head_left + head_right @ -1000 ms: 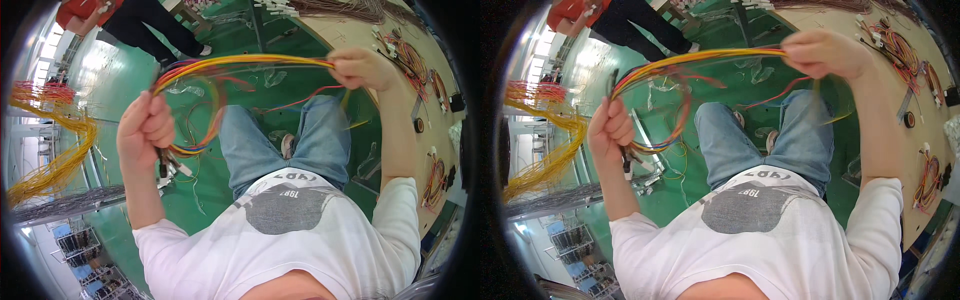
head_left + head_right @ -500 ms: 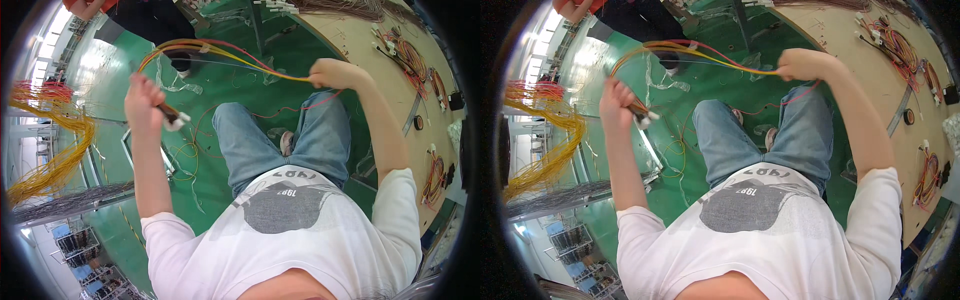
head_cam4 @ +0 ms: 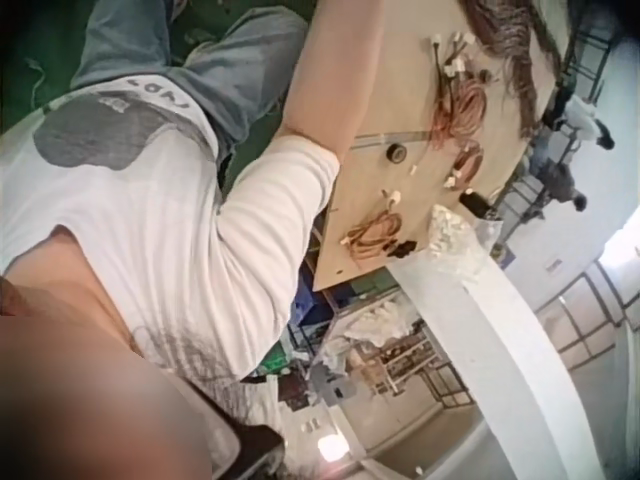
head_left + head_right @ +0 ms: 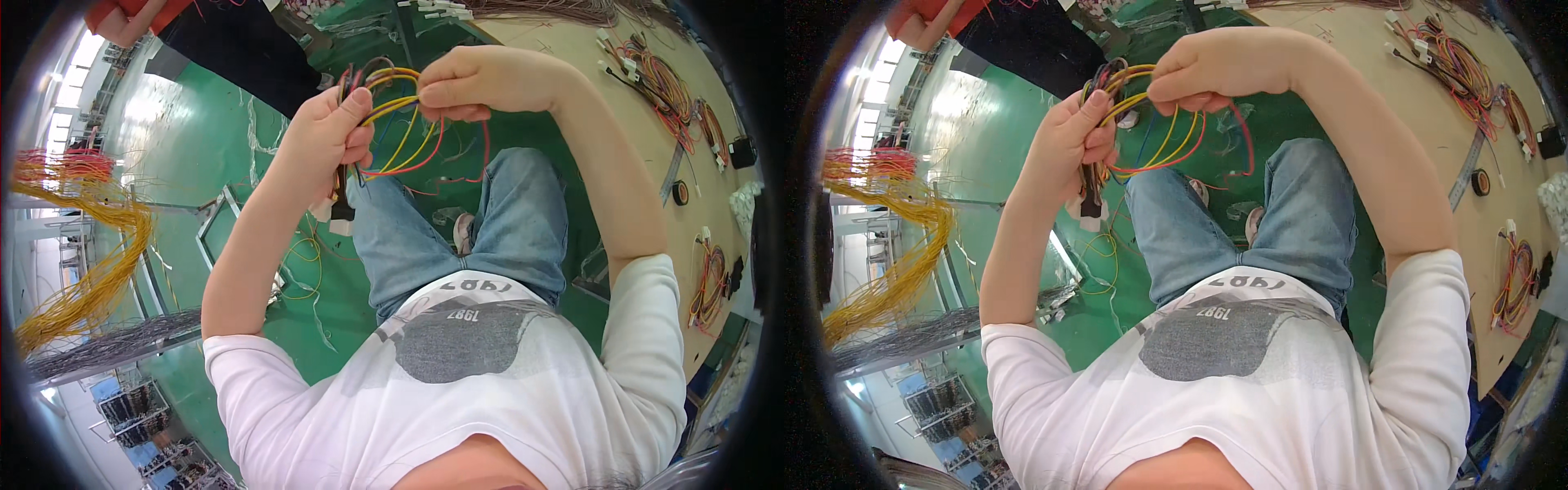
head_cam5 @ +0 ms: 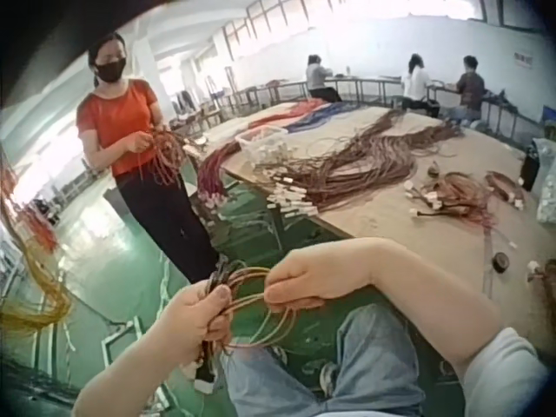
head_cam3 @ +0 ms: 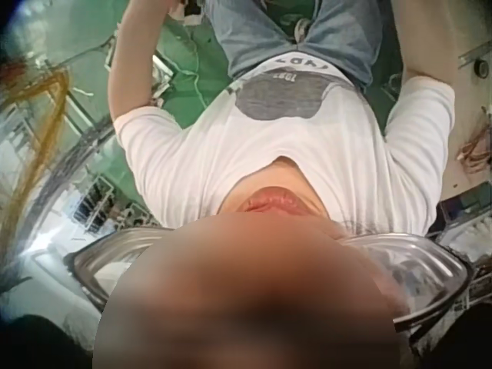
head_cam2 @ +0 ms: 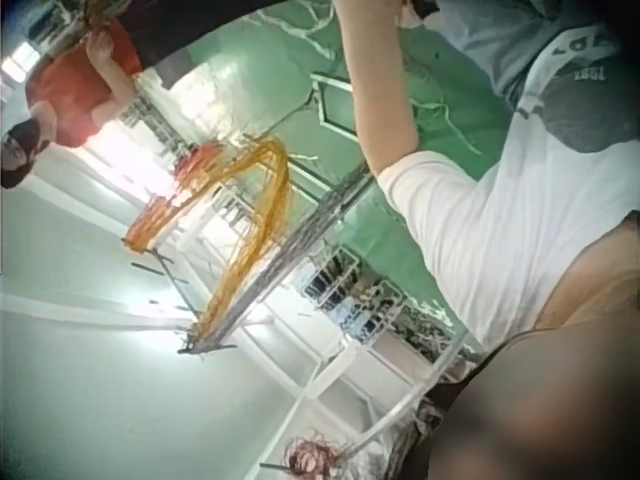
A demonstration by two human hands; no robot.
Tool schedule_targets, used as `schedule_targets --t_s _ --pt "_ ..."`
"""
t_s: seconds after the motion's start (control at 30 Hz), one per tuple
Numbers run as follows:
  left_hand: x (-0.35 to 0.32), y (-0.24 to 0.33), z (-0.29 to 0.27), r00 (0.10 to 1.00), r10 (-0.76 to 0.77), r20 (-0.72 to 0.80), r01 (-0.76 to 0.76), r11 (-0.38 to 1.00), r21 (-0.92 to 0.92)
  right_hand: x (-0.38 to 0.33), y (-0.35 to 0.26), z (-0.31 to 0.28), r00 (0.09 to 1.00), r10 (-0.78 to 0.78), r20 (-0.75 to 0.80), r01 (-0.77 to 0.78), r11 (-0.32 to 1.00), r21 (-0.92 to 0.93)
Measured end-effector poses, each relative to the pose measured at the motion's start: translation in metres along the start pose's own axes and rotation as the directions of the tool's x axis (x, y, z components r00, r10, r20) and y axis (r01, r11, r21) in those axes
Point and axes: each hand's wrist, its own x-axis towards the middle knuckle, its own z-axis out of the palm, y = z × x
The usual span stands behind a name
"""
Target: Sorting bundles of colored electrical wires and applying electrical tape to the connectors and wire bundles.
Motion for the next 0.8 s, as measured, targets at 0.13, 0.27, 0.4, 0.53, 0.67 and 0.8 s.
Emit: schedule_targets --t_s 0.13,0.27,0.4,0.53,0.67,0.8 --pt "-0.008 0.008 0.011 0.987 -0.113 0.113 0.11 0.993 0.031 -0.002 -0.018 0.005 0.99 0.142 -0.024 -0.144 0.973 -0.182" --pt "-0.012 0.014 0.011 0.961 -0.174 0.214 0.184 0.982 -0.031 -0.01 -0.032 0.006 0.994 0.083 -0.072 -0.101 0.947 -0.306" --pt "-0.017 0.015 0.009 0.964 -0.238 0.117 0.24 0.971 -0.002 -0.03 -0.021 0.025 0.663 -0.595 -0.454 -0.028 0.586 -0.809" --pt "-0.023 0.032 0.036 0.978 -0.152 0.142 0.101 0.944 0.313 -0.005 -0.016 0.034 0.844 -0.521 -0.128 0.216 0.548 -0.808" --pt "-0.028 0.033 0.027 0.97 -0.074 0.23 0.017 0.971 0.24 -0.014 -0.027 0.026 0.944 -0.288 -0.162 0.206 0.897 -0.391" --pt "-0.032 0.002 0.002 0.94 0.136 0.312 -0.163 0.985 0.063 -0.015 -0.056 0.023 0.992 -0.115 -0.048 0.059 0.773 -0.632"
